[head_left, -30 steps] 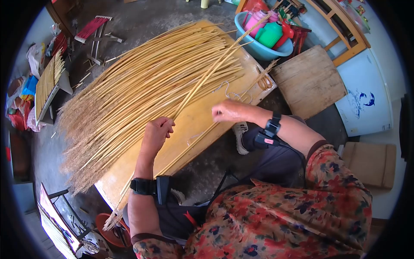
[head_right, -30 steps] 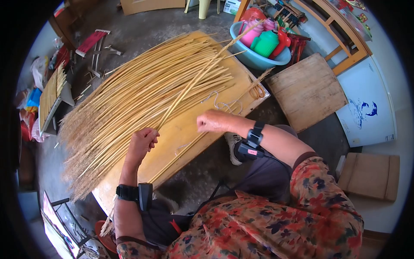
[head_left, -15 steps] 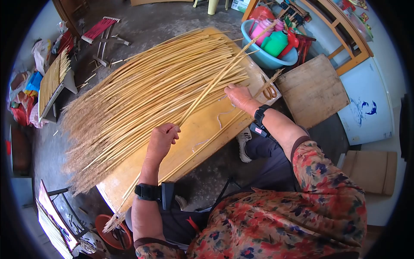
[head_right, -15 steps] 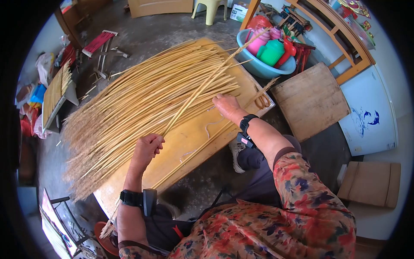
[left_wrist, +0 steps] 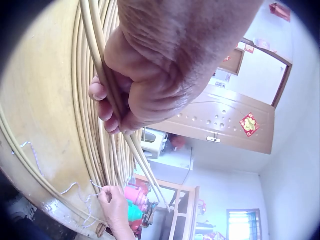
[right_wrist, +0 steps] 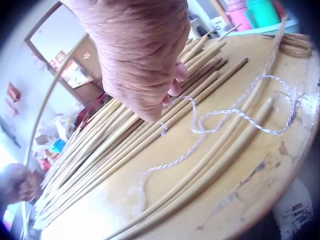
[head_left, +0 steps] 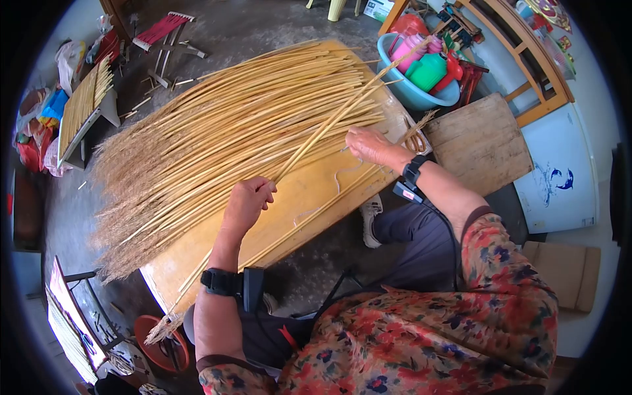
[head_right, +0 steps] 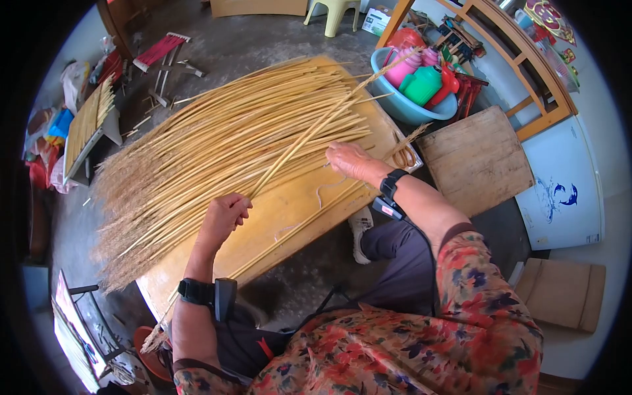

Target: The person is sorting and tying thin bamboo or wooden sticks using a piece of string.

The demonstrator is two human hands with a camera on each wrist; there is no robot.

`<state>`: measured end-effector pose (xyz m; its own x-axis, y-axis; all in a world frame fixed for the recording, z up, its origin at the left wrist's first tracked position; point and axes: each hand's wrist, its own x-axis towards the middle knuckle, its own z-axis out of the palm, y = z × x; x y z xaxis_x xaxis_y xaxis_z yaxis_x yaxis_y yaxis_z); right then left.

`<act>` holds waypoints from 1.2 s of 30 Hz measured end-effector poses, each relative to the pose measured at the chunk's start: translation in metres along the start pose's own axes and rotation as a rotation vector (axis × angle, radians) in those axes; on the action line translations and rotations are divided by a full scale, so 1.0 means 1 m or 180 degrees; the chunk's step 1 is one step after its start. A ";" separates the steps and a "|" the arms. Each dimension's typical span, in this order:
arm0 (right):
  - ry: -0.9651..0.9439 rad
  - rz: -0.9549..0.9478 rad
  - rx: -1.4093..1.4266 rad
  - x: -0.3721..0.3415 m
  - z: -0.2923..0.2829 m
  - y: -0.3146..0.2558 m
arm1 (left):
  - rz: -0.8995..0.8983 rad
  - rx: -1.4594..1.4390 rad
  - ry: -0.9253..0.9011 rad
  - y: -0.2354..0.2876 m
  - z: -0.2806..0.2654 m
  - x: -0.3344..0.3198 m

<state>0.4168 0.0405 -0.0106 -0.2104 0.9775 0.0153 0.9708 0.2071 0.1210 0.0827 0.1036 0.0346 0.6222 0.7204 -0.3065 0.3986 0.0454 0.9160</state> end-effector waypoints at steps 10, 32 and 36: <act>-0.1140 0.0515 0.3232 -0.002 -0.044 -0.085 | 0.0016 0.0154 0.0049 0.005 0.000 -0.001; -0.0916 0.1081 0.0776 0.011 -0.018 -0.127 | 0.0098 0.0048 0.0046 0.004 -0.005 -0.004; -0.0578 0.1211 0.0836 0.009 -0.004 -0.135 | 0.0086 -0.0006 0.0026 0.002 -0.003 -0.003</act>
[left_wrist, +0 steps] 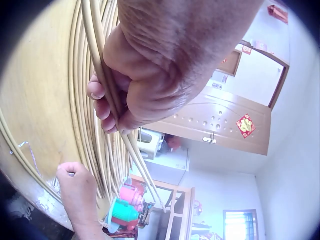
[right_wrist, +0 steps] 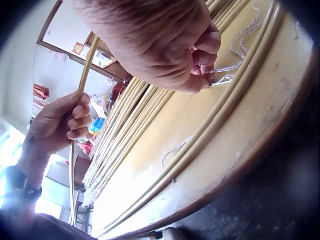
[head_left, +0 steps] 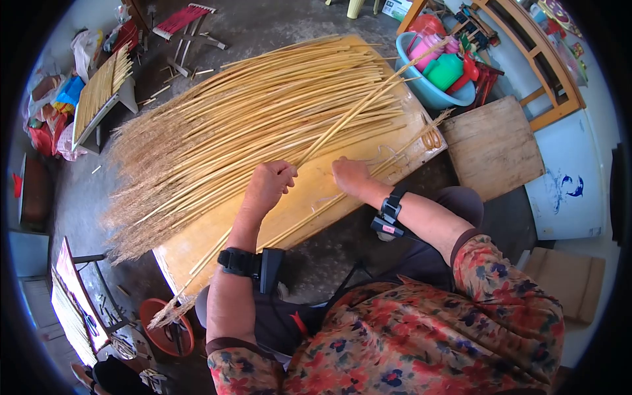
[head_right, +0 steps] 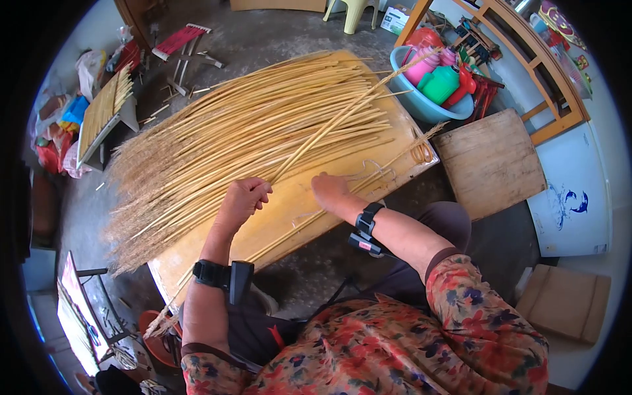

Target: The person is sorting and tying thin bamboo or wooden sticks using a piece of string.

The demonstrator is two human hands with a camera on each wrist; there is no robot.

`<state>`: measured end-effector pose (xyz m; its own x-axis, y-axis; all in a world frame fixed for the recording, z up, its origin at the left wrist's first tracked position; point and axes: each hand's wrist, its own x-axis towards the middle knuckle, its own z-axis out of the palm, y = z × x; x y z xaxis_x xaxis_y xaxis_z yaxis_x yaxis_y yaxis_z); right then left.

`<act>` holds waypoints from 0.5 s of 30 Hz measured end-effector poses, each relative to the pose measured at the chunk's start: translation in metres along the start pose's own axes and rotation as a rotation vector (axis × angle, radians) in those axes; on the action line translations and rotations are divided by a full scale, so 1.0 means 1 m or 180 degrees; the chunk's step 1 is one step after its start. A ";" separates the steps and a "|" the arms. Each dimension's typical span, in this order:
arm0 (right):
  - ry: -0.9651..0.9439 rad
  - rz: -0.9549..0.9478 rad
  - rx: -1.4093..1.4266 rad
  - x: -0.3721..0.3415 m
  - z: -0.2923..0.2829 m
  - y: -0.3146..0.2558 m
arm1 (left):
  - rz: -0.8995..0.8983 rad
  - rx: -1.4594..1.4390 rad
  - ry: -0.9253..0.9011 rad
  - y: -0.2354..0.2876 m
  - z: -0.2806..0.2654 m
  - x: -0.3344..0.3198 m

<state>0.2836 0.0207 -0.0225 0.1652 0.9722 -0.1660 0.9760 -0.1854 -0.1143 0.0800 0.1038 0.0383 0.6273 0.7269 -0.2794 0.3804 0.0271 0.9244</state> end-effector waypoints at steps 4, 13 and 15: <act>-0.0122 -0.0345 -0.0008 -0.006 0.003 -0.013 | -0.0026 -0.0099 -0.0021 0.000 0.004 0.001; -0.0631 0.0248 0.3207 -0.022 -0.051 -0.012 | -0.0332 -0.0645 -0.0319 0.006 -0.005 0.002; -0.0512 0.0109 0.3518 -0.028 -0.057 -0.016 | -0.0383 -0.1018 -0.0431 0.010 -0.005 0.002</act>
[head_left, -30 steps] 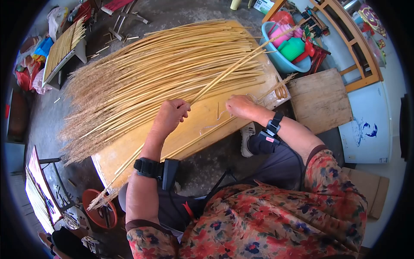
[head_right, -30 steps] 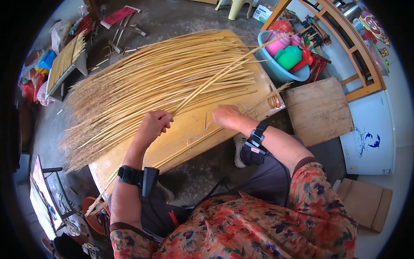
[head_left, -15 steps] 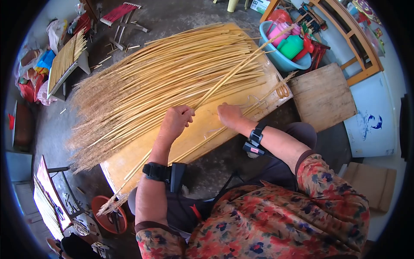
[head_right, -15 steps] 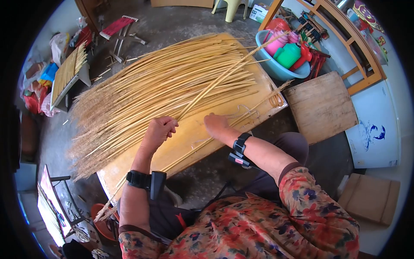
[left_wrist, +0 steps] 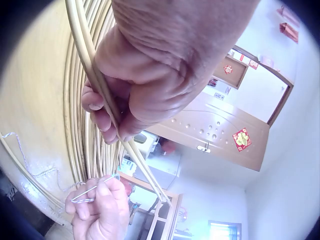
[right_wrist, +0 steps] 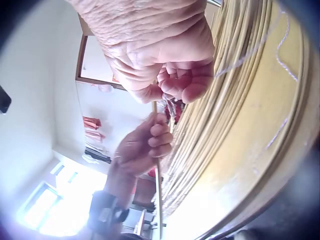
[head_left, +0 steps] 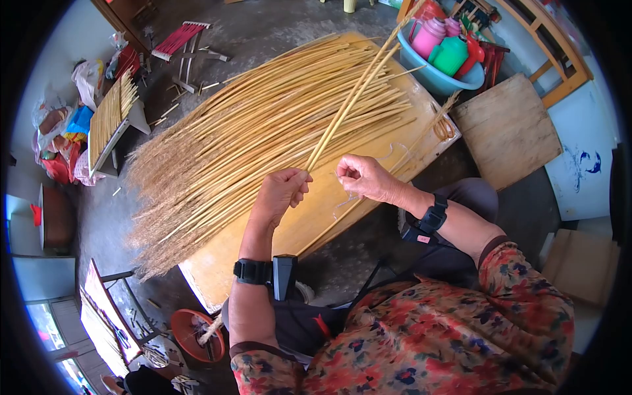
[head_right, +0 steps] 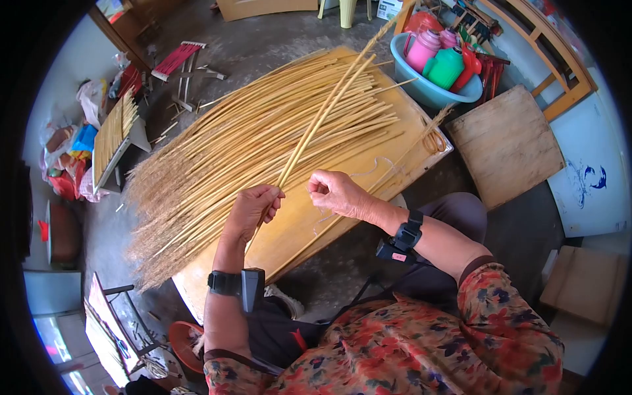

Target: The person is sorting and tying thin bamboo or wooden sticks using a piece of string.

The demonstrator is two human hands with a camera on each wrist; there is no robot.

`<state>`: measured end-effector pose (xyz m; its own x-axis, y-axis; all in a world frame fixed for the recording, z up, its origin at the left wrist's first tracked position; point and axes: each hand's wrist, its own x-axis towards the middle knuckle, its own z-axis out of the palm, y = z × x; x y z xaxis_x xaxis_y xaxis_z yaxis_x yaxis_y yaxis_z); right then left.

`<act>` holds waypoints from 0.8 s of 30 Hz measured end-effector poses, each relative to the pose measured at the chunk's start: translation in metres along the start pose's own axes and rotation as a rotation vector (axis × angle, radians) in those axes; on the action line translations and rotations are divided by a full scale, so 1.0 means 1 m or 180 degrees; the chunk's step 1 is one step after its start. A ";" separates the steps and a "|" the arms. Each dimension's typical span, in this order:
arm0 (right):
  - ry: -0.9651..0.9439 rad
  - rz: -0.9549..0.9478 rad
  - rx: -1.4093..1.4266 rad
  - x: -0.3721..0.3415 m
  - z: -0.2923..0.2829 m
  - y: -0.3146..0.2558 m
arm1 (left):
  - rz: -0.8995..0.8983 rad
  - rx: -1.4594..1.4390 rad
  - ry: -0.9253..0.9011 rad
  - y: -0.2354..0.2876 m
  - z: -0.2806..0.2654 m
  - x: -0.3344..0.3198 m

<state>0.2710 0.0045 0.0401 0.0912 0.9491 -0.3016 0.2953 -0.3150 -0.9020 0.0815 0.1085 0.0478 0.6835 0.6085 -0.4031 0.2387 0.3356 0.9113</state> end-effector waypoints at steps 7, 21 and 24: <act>-0.0102 -0.0330 0.0543 -0.004 0.010 -0.024 | -0.0038 0.0051 -0.0014 0.008 -0.002 0.000; 0.0215 -0.0958 0.0621 0.004 0.018 -0.024 | -0.0115 -0.0233 -0.0017 0.012 -0.001 0.002; 0.0267 -0.0891 0.0834 0.005 0.020 -0.020 | -0.0174 -0.0336 0.0007 0.017 -0.002 0.000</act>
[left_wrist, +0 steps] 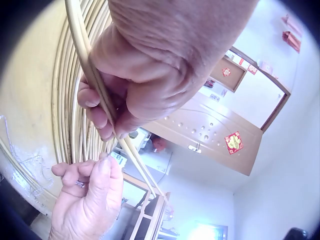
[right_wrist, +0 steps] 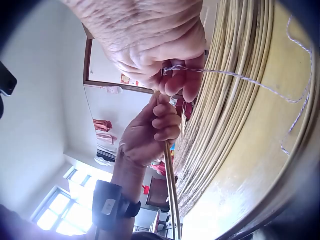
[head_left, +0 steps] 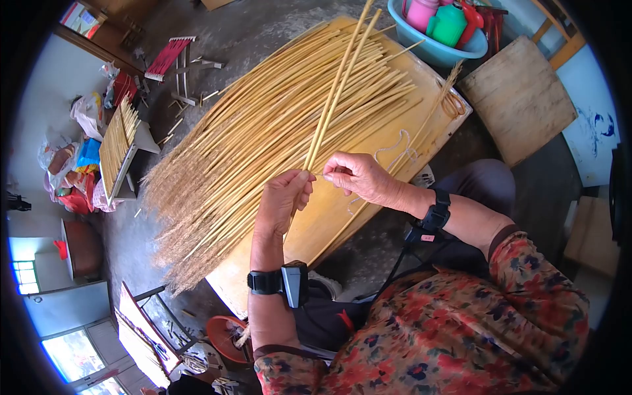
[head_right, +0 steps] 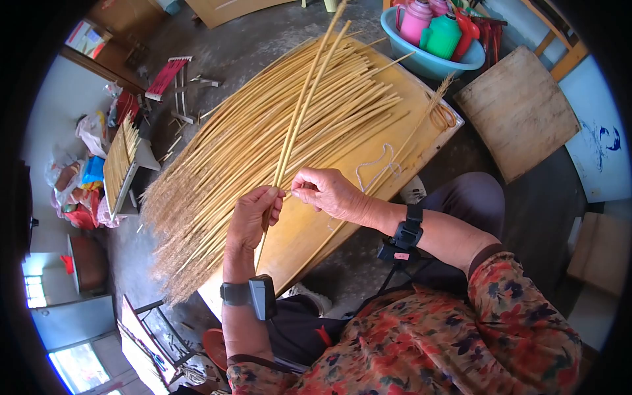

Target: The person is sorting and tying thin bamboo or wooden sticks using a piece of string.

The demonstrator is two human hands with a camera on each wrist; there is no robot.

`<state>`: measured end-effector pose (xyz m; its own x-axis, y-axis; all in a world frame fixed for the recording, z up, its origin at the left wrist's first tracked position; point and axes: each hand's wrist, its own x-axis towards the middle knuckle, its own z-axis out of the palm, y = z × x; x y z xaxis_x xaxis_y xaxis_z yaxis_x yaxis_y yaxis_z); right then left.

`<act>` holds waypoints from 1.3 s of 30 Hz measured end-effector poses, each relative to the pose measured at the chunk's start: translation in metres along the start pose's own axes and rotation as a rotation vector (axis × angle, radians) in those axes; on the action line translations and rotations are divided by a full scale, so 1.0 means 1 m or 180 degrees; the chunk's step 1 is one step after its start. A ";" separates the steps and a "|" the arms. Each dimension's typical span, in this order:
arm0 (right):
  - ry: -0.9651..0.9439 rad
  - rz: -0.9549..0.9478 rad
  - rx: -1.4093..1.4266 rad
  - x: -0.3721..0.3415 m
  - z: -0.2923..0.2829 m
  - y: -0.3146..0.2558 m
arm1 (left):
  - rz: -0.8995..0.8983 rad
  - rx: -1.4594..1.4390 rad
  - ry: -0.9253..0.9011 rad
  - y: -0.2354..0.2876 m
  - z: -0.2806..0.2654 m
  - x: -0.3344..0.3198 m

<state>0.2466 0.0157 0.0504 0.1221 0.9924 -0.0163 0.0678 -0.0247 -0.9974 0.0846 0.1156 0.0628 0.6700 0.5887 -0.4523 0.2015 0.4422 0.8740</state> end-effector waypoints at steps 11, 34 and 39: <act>0.0328 -0.1207 -0.1212 -0.001 0.004 0.000 | -0.0050 -0.0242 -0.0116 -0.001 -0.003 -0.002; 0.0252 -0.0826 -0.0755 -0.006 0.010 -0.002 | -0.0023 -0.0384 -0.0015 -0.003 -0.001 -0.003; 0.0225 -0.0799 -0.0702 -0.008 0.010 -0.002 | -0.0013 -0.0489 -0.0004 -0.004 0.000 -0.004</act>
<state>0.2352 0.0095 0.0518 0.1423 0.9602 0.2404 0.3161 0.1860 -0.9303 0.0809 0.1114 0.0608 0.6703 0.5859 -0.4554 0.0925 0.5429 0.8347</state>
